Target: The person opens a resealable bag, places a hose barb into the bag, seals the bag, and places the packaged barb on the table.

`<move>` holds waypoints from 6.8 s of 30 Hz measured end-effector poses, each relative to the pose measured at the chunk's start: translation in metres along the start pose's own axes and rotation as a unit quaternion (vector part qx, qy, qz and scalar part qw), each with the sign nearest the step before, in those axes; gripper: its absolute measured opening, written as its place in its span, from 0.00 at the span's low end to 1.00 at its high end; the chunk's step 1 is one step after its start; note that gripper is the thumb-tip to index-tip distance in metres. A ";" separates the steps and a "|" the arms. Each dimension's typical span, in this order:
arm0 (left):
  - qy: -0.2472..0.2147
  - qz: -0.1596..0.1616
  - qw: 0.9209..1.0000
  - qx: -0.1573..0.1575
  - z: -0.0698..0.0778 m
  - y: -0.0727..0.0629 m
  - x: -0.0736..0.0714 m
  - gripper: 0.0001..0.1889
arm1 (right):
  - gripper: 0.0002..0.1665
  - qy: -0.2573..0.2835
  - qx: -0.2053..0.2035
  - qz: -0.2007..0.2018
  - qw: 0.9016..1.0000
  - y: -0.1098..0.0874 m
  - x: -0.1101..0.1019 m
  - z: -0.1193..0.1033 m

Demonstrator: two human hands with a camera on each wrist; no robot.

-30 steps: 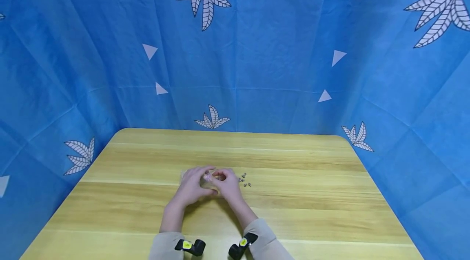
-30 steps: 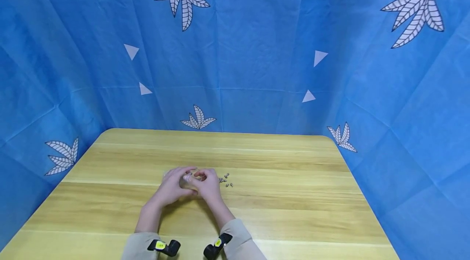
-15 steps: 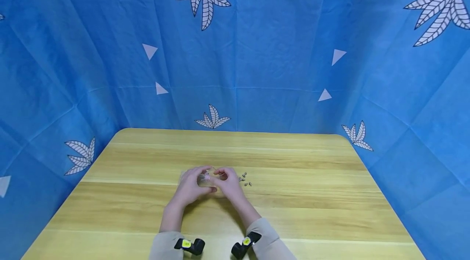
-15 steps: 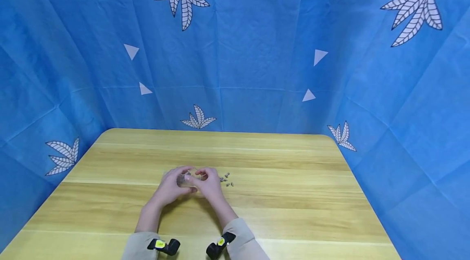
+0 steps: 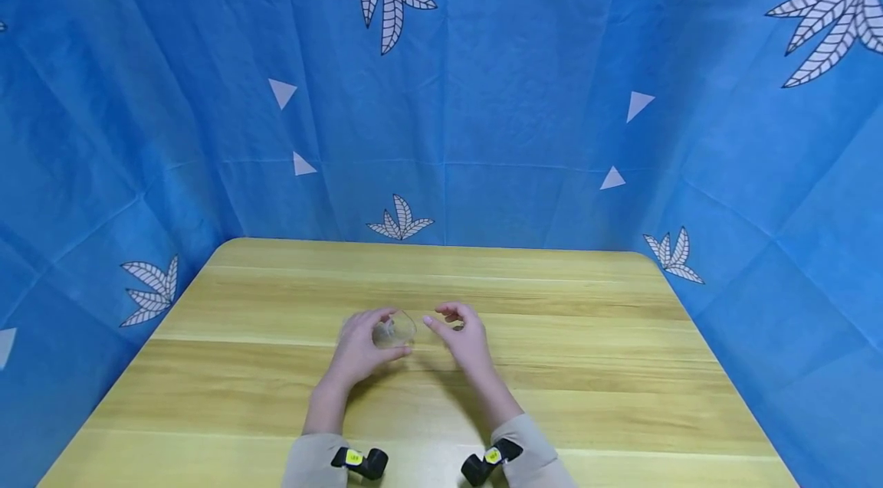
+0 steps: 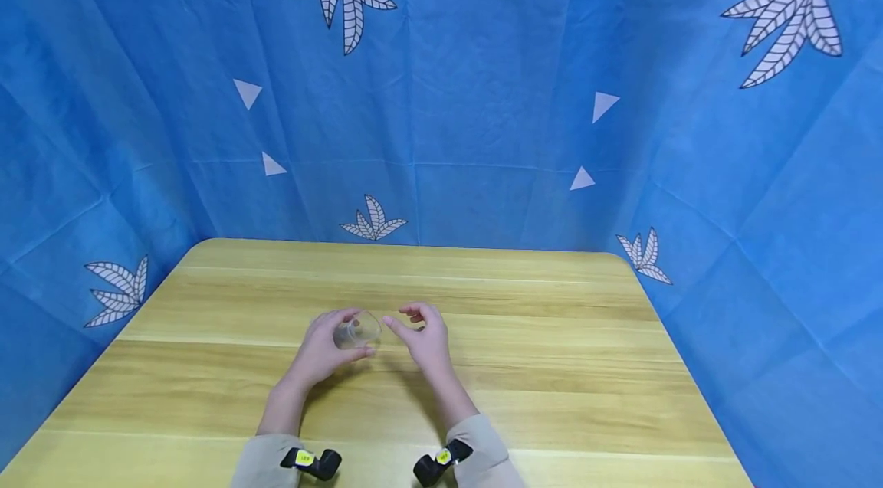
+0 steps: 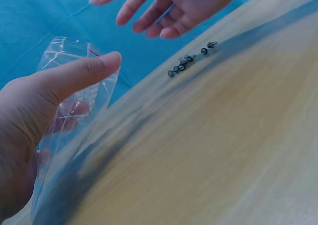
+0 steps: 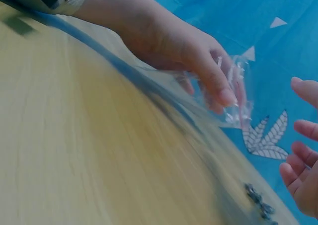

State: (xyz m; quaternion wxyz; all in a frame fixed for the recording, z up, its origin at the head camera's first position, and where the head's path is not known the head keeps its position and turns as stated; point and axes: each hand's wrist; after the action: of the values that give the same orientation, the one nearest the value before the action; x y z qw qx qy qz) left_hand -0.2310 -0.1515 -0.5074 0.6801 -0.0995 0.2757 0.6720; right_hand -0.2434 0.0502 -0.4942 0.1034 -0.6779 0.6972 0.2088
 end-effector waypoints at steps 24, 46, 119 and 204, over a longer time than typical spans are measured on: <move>0.031 0.034 0.998 0.037 -0.003 0.000 0.013 0.38 | 0.16 -0.029 0.035 -0.007 0.999 0.002 -0.054 0.053; 0.042 0.029 0.998 0.037 -0.005 0.001 0.015 0.38 | 0.06 -0.193 -0.027 -0.048 0.980 0.003 -0.052 0.056; 0.031 0.034 0.994 0.101 0.002 0.001 0.030 0.37 | 0.04 -0.086 -0.060 -0.070 0.992 -0.001 0.000 0.005; 0.027 0.046 0.995 0.085 0.003 0.000 0.029 0.39 | 0.03 -0.220 -0.058 -0.094 0.969 0.006 -0.046 0.053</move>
State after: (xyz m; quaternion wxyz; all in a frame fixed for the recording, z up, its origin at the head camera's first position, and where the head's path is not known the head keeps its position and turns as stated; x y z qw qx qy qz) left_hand -0.2319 -0.1251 -0.5199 0.6470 -0.0468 0.3544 0.6735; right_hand -0.2544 0.1142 -0.5208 0.2336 -0.6826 0.5772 0.3825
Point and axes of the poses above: each hand's wrist, its own y-axis towards the middle knuckle, its own x-axis out of the palm, z = x × y, and after that the axes turned 14 degrees about -y, right-handed
